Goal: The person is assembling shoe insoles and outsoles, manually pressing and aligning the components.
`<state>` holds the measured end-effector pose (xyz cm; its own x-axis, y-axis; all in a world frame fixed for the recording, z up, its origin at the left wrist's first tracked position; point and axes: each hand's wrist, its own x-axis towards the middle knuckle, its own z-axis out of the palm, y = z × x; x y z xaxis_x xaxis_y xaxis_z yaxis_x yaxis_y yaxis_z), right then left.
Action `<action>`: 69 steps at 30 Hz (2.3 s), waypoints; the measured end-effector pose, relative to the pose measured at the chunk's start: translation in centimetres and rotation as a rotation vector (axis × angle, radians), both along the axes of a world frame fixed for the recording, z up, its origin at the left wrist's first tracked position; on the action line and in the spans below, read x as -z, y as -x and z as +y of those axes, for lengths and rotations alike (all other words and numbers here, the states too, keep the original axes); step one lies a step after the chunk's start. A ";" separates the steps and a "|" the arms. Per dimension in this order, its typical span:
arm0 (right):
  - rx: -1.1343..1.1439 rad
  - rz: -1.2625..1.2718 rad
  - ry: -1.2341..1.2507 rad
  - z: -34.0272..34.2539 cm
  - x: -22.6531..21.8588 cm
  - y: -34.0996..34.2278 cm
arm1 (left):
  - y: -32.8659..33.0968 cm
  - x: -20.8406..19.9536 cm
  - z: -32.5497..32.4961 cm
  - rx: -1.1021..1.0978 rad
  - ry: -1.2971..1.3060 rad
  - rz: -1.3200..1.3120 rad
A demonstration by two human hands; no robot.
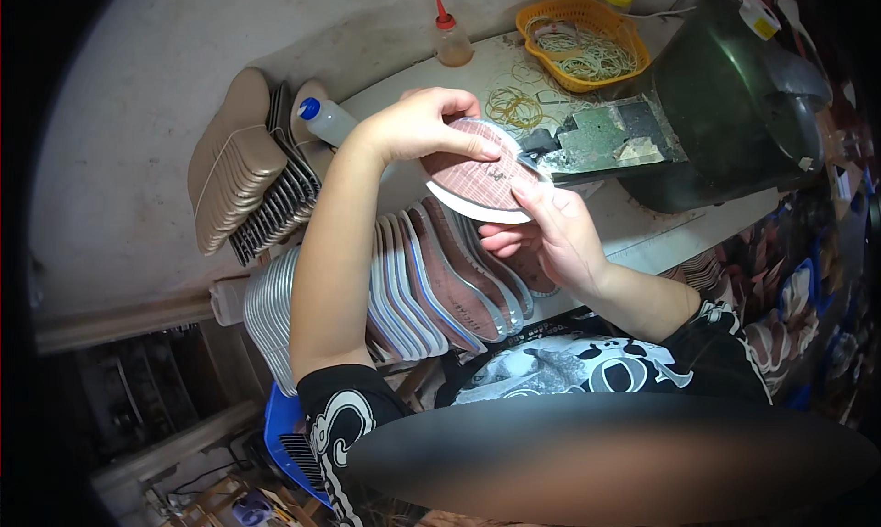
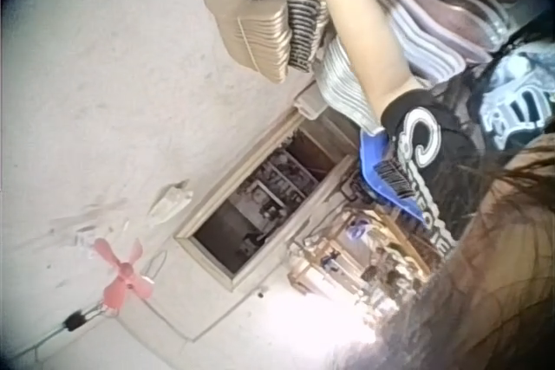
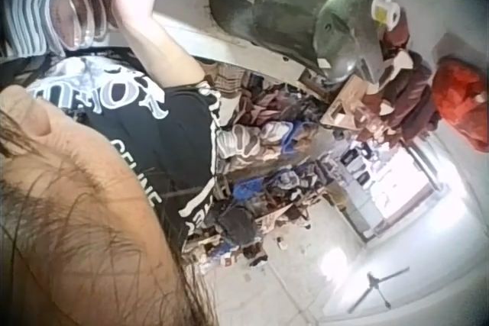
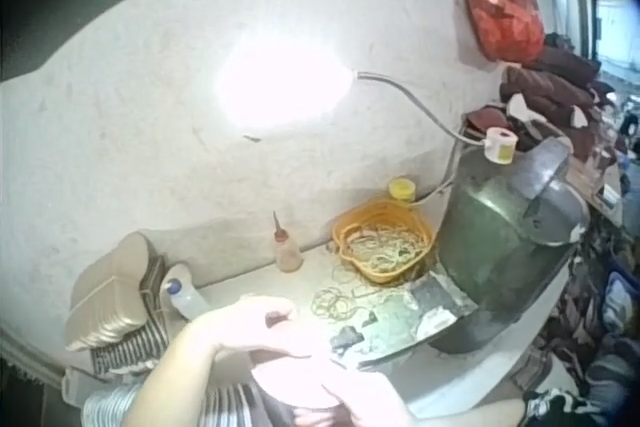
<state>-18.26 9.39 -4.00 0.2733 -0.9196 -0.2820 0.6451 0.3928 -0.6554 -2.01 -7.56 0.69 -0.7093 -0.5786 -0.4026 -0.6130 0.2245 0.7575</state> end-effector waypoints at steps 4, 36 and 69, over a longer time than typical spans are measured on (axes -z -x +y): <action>0.080 0.120 0.068 -0.6 -0.2 -0.1 | -1.0 -0.3 0.5 -0.028 0.117 -0.113; -0.306 0.363 0.318 1.1 0.6 3.6 | 0.5 -0.7 11.2 -0.613 -0.412 0.010; -0.123 0.066 0.048 2.9 1.0 2.9 | -2.0 0.9 3.4 -0.757 -0.270 -0.043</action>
<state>-21.19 12.26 -4.99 0.3669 -0.8931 -0.2602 0.5487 0.4336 -0.7148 -0.03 -4.21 -0.25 -0.1446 -0.7750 -0.6152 -0.5556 -0.4509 0.6986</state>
